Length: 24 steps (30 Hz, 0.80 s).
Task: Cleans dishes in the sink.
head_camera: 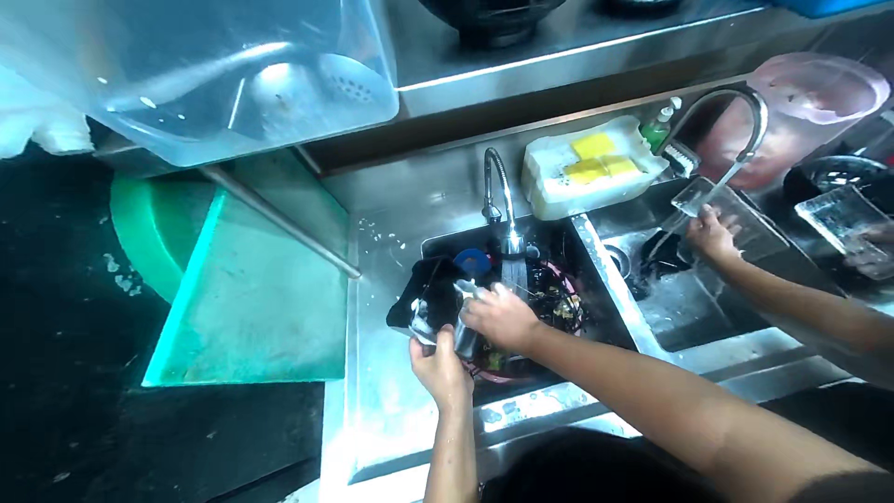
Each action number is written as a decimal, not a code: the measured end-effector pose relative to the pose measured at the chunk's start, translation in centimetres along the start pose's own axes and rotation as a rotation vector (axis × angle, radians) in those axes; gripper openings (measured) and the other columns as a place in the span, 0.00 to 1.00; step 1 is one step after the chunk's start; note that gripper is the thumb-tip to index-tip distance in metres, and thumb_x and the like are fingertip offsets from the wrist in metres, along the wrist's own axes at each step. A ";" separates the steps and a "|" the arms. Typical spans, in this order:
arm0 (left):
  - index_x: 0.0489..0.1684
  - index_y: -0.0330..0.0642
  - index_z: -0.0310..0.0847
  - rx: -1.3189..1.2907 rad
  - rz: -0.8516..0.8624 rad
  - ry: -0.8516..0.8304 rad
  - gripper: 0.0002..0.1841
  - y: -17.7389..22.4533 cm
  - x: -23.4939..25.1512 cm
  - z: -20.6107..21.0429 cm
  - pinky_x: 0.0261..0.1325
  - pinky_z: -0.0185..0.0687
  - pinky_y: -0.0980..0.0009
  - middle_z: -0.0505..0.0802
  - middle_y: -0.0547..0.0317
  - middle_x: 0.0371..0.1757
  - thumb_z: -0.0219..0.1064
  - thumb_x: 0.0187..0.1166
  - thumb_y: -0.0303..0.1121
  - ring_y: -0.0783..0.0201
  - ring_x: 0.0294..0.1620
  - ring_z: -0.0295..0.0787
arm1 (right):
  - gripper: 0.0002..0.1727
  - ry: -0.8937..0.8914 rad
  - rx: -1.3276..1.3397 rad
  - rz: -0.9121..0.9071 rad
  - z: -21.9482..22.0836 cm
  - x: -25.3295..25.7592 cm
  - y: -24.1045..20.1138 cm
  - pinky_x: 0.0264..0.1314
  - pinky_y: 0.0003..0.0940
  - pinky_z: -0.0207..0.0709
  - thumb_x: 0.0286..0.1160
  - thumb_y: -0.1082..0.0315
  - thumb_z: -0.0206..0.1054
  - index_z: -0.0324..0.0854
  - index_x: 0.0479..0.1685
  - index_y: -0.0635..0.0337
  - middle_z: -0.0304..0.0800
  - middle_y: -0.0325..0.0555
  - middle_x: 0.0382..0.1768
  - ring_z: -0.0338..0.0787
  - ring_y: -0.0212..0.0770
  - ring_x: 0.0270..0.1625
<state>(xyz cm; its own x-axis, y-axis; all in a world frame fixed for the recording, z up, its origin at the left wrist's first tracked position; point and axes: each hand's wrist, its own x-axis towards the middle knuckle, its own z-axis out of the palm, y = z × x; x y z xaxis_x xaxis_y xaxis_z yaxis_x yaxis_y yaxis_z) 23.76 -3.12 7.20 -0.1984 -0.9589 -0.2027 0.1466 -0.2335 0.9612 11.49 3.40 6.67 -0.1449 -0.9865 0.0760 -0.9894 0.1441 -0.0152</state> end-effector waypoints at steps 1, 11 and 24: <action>0.53 0.35 0.82 0.016 -0.021 0.027 0.13 0.1 0.0 0.2 0.37 0.92 0.54 0.91 0.46 0.38 0.72 0.72 0.25 0.54 0.36 0.92 | 0.17 -0.045 0.022 0.035 -0.3 0.0 -0.6 0.67 0.55 0.77 0.72 0.74 0.70 0.86 0.58 0.48 0.88 0.42 0.59 0.84 0.51 0.66; 0.58 0.37 0.82 0.074 -0.092 0.031 0.16 -0.1 0.5 -0.1 0.37 0.92 0.55 0.92 0.45 0.41 0.76 0.74 0.29 0.54 0.35 0.93 | 0.13 -0.048 0.534 -0.047 1.2 -2.0 -3.3 0.78 0.52 0.71 0.78 0.63 0.67 0.88 0.57 0.51 0.89 0.40 0.66 0.82 0.45 0.73; 0.77 0.43 0.69 0.164 -0.189 -0.153 0.29 3.0 2.8 -2.7 0.37 0.94 0.47 0.89 0.39 0.54 0.75 0.78 0.36 0.44 0.43 0.94 | 0.12 -0.147 0.031 0.037 0.5 1.5 -1.4 0.68 0.61 0.74 0.75 0.72 0.69 0.89 0.54 0.50 0.81 0.43 0.71 0.78 0.53 0.73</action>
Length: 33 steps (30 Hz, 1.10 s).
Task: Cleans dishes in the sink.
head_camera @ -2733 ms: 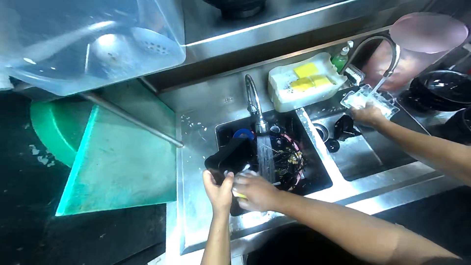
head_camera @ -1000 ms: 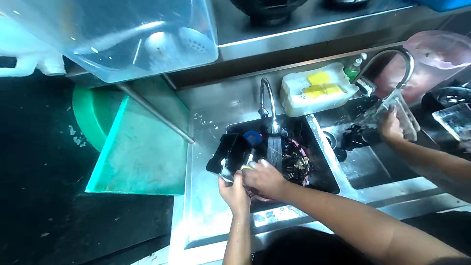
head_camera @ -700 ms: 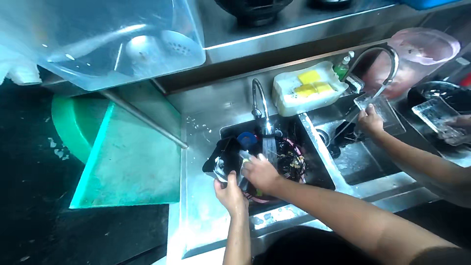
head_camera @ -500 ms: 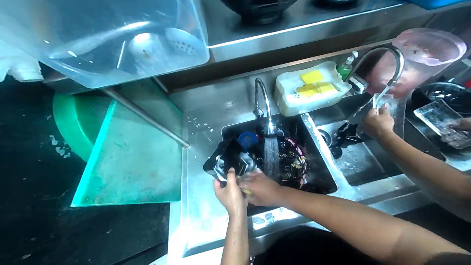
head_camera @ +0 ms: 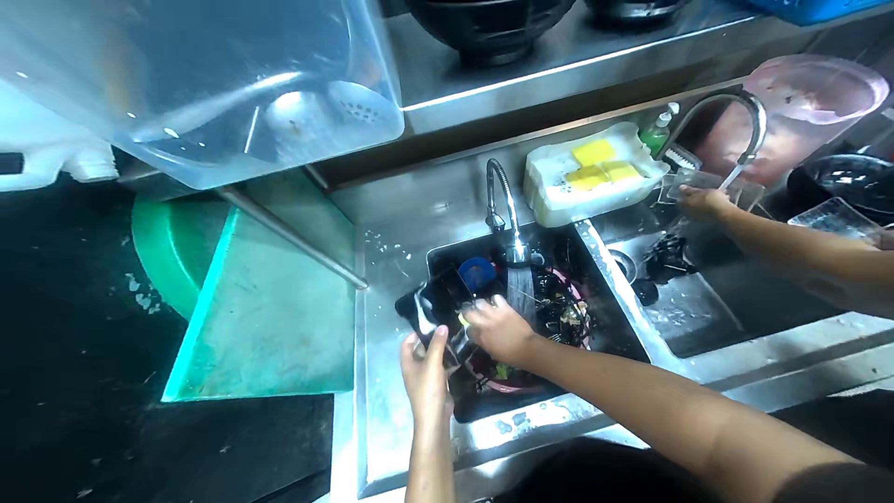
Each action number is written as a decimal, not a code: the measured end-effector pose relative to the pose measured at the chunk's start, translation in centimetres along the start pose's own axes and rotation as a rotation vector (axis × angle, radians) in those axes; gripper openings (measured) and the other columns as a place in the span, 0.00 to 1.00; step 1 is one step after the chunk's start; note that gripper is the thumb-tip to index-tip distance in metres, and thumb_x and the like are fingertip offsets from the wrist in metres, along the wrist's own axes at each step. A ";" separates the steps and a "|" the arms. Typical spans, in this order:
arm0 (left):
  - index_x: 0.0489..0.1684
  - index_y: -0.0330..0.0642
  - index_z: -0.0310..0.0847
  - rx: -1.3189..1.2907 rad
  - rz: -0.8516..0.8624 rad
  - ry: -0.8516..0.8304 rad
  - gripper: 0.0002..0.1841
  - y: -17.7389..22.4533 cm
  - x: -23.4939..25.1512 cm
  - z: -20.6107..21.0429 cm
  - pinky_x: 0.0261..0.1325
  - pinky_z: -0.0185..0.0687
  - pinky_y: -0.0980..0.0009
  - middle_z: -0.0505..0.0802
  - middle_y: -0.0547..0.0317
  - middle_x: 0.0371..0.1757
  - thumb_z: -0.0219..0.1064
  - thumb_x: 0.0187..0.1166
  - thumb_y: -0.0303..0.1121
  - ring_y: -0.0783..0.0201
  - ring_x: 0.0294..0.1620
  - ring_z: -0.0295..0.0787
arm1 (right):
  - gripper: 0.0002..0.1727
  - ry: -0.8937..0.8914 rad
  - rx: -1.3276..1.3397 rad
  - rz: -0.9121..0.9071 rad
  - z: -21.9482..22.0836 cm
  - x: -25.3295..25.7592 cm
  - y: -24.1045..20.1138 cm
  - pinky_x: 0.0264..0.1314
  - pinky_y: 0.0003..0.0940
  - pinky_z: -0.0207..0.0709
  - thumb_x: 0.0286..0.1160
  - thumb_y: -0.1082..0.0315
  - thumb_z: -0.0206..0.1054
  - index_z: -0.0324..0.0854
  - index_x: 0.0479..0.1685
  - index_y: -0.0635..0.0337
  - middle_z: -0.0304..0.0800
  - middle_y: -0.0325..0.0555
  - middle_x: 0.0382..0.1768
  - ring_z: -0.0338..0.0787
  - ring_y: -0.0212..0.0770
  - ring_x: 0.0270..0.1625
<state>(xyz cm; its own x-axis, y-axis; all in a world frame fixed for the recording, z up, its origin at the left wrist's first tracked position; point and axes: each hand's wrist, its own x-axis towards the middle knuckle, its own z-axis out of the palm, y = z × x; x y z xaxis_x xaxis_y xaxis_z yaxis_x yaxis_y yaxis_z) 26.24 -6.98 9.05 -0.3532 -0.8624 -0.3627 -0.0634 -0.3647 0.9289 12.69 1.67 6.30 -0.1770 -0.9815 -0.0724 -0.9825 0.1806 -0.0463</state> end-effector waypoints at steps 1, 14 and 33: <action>0.82 0.44 0.62 -0.044 0.080 -0.037 0.33 -0.2 0.0 -0.6 0.39 0.94 0.49 0.88 0.40 0.56 0.74 0.78 0.32 0.47 0.45 0.93 | 0.12 -0.013 0.066 0.031 -0.6 0.1 -0.1 0.66 0.63 0.75 0.75 0.70 0.69 0.90 0.53 0.48 0.82 0.45 0.70 0.78 0.56 0.72; 0.51 0.32 0.81 -0.128 0.065 -0.051 0.16 -4.1 -0.2 1.2 0.33 0.90 0.57 0.91 0.43 0.37 0.73 0.67 0.27 0.53 0.33 0.91 | 0.17 0.056 0.232 -0.037 0.8 -2.9 0.2 0.68 0.59 0.76 0.78 0.69 0.66 0.86 0.63 0.46 0.88 0.42 0.66 0.83 0.51 0.71; 0.74 0.45 0.77 0.292 -0.121 -0.226 0.24 1.3 1.6 -2.7 0.32 0.91 0.55 0.92 0.42 0.54 0.72 0.81 0.39 0.48 0.40 0.93 | 0.16 -0.248 0.302 0.048 2.1 -3.0 -1.4 0.73 0.66 0.67 0.87 0.59 0.59 0.87 0.62 0.54 0.77 0.49 0.75 0.72 0.60 0.78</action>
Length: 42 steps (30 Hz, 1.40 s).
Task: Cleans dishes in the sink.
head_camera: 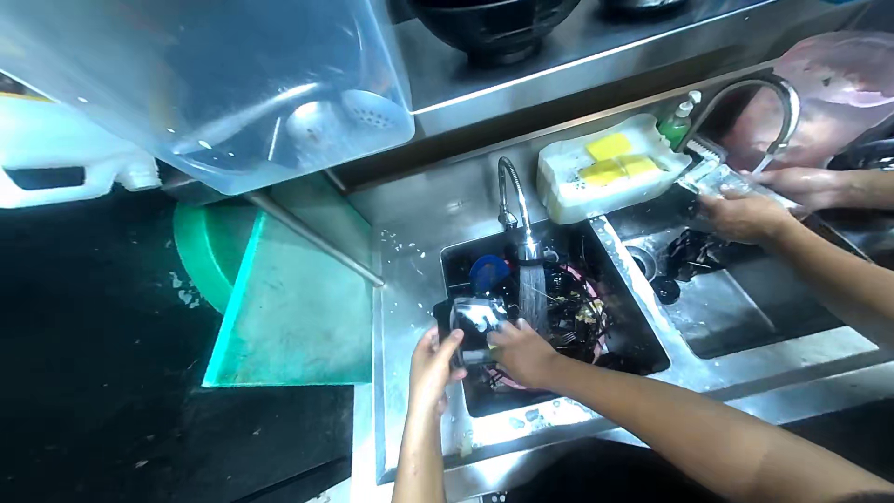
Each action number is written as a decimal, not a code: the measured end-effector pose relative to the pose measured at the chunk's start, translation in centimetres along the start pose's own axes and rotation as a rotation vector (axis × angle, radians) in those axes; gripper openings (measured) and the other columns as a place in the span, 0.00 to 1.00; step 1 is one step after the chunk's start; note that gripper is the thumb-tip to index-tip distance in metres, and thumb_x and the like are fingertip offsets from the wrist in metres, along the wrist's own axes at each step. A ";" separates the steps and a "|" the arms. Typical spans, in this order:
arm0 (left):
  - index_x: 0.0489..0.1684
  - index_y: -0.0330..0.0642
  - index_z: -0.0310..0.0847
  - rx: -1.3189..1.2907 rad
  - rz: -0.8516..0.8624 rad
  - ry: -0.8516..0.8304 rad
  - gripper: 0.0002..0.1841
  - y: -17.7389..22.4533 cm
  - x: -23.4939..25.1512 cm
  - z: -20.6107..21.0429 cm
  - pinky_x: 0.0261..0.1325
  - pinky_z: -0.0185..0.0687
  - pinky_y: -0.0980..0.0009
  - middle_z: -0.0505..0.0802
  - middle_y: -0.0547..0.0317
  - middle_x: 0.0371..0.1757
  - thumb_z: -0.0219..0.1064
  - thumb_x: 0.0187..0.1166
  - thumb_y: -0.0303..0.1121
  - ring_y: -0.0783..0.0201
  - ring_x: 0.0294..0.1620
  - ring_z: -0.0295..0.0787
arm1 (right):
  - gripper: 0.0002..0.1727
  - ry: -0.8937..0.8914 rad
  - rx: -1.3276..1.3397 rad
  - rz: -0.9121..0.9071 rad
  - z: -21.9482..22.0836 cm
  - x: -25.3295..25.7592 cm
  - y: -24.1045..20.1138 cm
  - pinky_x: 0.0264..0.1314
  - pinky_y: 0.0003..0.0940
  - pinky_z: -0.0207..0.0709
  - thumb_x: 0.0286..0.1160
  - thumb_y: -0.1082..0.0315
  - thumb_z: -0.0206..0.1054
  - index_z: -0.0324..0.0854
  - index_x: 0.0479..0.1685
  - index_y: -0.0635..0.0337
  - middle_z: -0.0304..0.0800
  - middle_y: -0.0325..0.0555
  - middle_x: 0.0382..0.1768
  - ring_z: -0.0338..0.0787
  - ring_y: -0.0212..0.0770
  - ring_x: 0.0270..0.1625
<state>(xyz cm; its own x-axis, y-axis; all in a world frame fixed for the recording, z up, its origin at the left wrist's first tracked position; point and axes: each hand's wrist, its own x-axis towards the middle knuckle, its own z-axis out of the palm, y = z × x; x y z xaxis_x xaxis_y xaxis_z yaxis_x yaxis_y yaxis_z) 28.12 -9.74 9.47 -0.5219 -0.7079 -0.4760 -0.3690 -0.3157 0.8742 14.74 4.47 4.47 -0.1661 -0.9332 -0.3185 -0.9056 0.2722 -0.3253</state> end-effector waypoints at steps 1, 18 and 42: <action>0.81 0.46 0.72 -0.081 0.088 0.014 0.27 -0.7 -0.1 -0.3 0.34 0.89 0.58 0.92 0.42 0.56 0.70 0.83 0.37 0.51 0.40 0.92 | 0.19 -0.002 0.097 0.017 -0.1 -0.1 -0.2 0.76 0.66 0.67 0.88 0.54 0.58 0.87 0.62 0.54 0.78 0.47 0.75 0.71 0.59 0.80; 0.78 0.47 0.71 -0.330 -0.160 0.193 0.29 -6.0 -0.4 3.3 0.44 0.91 0.35 0.90 0.37 0.59 0.66 0.84 0.52 0.37 0.52 0.93 | 0.22 -0.076 0.052 -0.041 -3.9 -1.3 -0.5 0.75 0.66 0.68 0.74 0.70 0.66 0.86 0.68 0.46 0.77 0.50 0.75 0.72 0.59 0.79; 0.78 0.49 0.72 -0.446 0.076 0.040 0.30 -2.6 1.5 2.6 0.61 0.88 0.48 0.91 0.50 0.64 0.51 0.89 0.61 0.53 0.63 0.90 | 0.14 0.500 0.150 -0.041 -8.1 -4.2 -0.4 0.71 0.55 0.80 0.72 0.74 0.69 0.90 0.54 0.51 0.91 0.44 0.60 0.85 0.50 0.68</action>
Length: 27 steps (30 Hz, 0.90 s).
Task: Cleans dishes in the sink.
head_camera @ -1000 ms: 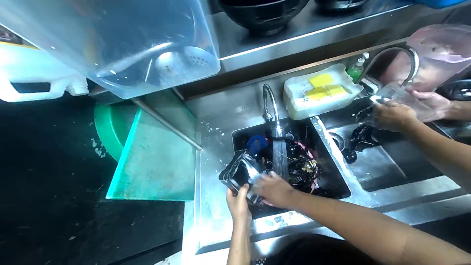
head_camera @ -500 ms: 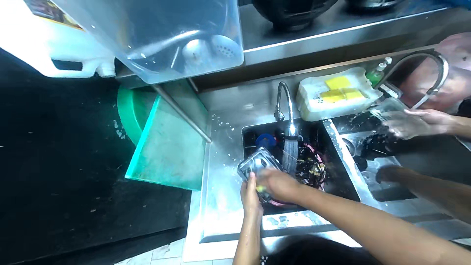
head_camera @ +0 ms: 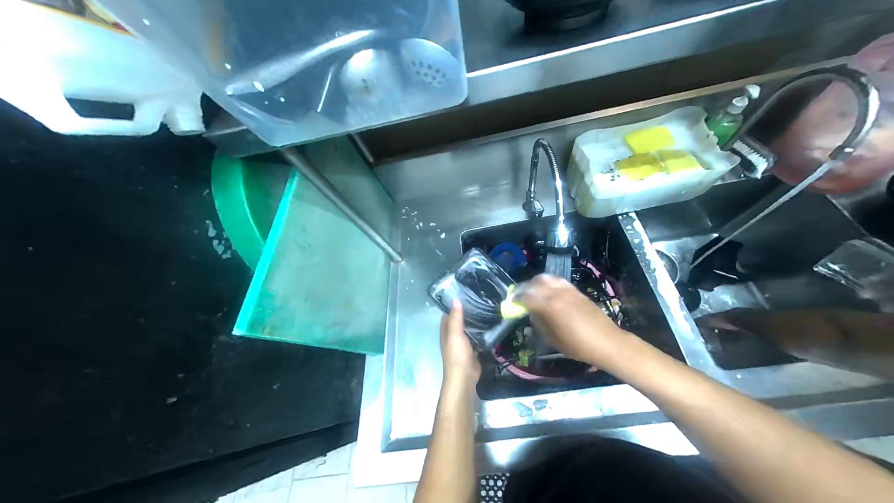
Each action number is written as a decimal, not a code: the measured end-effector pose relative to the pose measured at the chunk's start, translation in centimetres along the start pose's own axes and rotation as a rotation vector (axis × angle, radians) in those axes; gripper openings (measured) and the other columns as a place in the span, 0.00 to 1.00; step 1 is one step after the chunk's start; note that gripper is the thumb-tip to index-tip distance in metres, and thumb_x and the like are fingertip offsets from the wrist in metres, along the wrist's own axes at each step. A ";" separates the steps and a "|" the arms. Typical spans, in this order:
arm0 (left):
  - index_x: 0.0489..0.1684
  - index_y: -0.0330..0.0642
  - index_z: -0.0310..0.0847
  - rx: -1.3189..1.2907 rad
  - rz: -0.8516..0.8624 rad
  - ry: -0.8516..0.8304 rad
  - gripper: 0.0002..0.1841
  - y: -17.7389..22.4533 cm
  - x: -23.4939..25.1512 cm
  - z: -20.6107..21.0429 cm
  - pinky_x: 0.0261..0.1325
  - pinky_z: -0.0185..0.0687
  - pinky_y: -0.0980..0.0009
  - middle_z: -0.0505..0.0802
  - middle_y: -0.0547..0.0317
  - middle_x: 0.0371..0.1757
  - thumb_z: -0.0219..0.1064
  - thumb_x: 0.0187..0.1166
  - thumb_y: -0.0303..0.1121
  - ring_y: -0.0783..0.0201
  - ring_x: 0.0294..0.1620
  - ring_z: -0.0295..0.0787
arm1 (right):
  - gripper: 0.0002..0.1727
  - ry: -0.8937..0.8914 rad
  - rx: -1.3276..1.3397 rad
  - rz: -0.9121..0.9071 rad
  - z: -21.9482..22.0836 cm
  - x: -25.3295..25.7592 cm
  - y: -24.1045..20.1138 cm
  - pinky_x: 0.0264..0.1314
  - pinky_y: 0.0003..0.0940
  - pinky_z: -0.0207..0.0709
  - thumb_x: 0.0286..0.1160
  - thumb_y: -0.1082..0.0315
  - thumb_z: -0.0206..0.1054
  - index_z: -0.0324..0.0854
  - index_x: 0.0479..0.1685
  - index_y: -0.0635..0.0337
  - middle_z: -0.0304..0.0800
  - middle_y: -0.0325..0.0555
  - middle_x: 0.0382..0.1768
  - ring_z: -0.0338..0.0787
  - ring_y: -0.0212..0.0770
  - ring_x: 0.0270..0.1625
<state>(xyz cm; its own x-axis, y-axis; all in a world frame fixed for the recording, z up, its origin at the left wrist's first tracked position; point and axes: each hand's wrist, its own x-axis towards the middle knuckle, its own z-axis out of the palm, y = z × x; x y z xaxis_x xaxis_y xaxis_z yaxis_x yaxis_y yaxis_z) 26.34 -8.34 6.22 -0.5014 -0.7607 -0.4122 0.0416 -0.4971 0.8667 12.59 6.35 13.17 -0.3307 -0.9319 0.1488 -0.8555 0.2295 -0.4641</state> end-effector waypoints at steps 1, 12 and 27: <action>0.79 0.54 0.72 -0.099 -0.051 -0.011 0.31 0.4 0.3 0.2 0.63 0.87 0.47 0.90 0.53 0.67 0.48 0.89 0.63 0.53 0.66 0.88 | 0.15 0.178 0.030 -0.004 -0.1 -0.1 0.3 0.73 0.54 0.80 0.71 0.74 0.69 0.89 0.56 0.55 0.90 0.47 0.63 0.85 0.51 0.70; 0.60 0.50 0.79 -0.630 -0.441 -0.124 0.34 -0.6 -2.9 8.0 0.54 0.87 0.54 0.91 0.55 0.51 0.38 0.86 0.68 0.57 0.52 0.90 | 0.16 0.185 -0.166 -0.281 1.3 1.0 1.1 0.85 0.54 0.70 0.83 0.63 0.64 0.88 0.65 0.41 0.87 0.42 0.72 0.78 0.48 0.81; 0.52 0.47 0.76 -0.657 -0.514 -0.127 0.22 -2.4 -2.5 5.6 0.38 0.86 0.54 0.88 0.50 0.43 0.46 0.81 0.54 0.54 0.39 0.89 | 0.19 -0.070 0.310 0.196 -2.8 7.8 3.0 0.81 0.54 0.72 0.93 0.61 0.53 0.85 0.71 0.49 0.87 0.44 0.71 0.83 0.44 0.75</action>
<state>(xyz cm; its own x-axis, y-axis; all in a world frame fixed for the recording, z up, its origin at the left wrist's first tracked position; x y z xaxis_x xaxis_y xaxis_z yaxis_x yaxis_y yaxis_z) 22.67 -2.97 6.75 -0.6874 -0.3400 -0.6418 0.2562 -0.9404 0.2238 6.30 0.53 15.41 -0.4390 -0.8982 -0.0240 -0.6142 0.3195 -0.7215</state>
